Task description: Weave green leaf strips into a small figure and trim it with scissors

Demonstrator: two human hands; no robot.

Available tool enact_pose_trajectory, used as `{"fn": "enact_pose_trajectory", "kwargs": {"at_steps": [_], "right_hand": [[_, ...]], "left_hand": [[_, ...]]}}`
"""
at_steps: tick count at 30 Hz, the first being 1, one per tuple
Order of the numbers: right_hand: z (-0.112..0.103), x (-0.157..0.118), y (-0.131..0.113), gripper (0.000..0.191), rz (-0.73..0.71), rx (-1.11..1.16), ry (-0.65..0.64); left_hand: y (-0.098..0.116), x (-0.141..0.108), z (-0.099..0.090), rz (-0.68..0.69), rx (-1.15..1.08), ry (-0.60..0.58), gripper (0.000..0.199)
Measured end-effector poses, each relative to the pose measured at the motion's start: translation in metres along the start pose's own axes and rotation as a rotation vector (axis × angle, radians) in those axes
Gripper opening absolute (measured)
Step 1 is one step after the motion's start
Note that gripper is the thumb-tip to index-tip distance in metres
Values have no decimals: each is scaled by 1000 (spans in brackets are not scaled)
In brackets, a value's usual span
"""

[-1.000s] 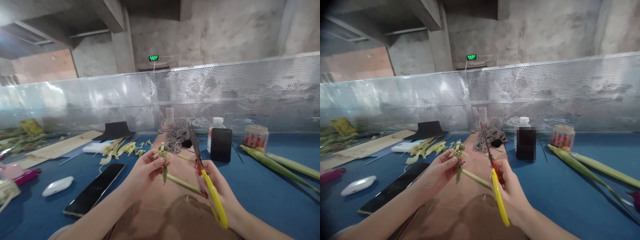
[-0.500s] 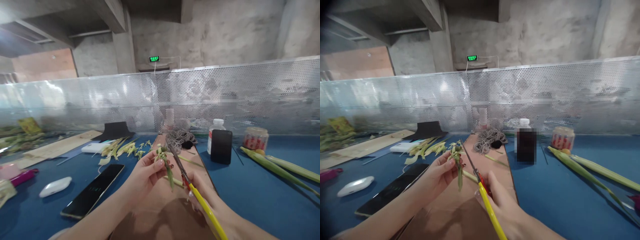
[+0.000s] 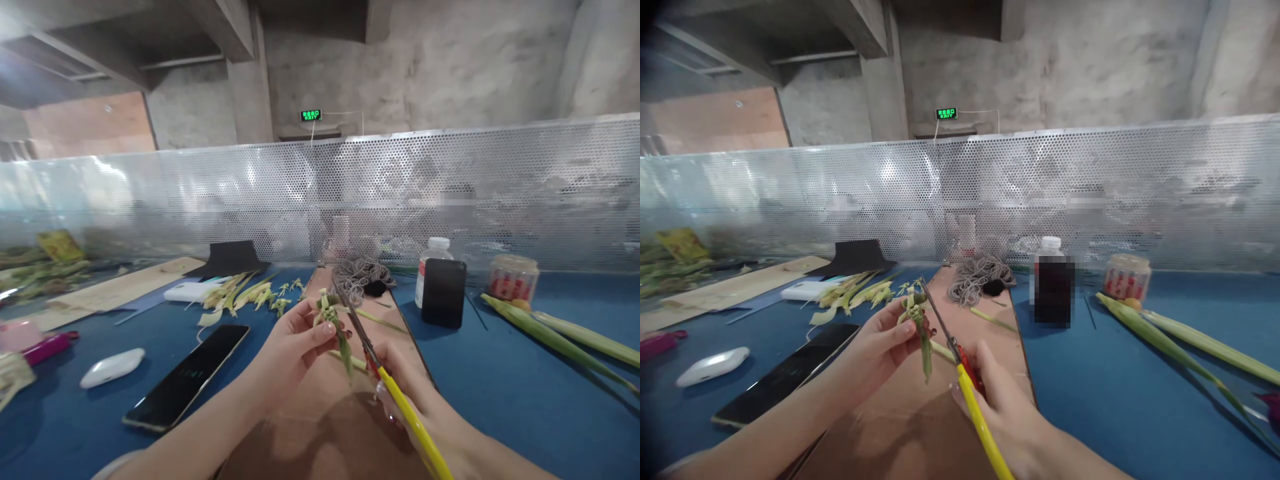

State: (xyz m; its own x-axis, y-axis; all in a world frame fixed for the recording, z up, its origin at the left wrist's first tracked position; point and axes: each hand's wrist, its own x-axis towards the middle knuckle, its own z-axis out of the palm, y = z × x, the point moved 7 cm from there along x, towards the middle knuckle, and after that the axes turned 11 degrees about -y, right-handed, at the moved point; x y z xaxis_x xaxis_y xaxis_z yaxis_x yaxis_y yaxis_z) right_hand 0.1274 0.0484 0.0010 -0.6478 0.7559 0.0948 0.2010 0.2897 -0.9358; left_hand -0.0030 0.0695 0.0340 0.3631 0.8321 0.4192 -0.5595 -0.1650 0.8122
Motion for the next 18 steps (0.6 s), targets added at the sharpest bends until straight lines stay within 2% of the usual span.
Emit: {"fn": "enact_pose_trajectory", "kwargs": {"at_steps": [8,18], "right_hand": [[1,-2,3,34,21,35,-14],[-2,0,0,32,-34,0,59]], "left_hand": [[0,-2,-1,-20,50,4,18],[0,-2,0,-14,32,13,20]]}}
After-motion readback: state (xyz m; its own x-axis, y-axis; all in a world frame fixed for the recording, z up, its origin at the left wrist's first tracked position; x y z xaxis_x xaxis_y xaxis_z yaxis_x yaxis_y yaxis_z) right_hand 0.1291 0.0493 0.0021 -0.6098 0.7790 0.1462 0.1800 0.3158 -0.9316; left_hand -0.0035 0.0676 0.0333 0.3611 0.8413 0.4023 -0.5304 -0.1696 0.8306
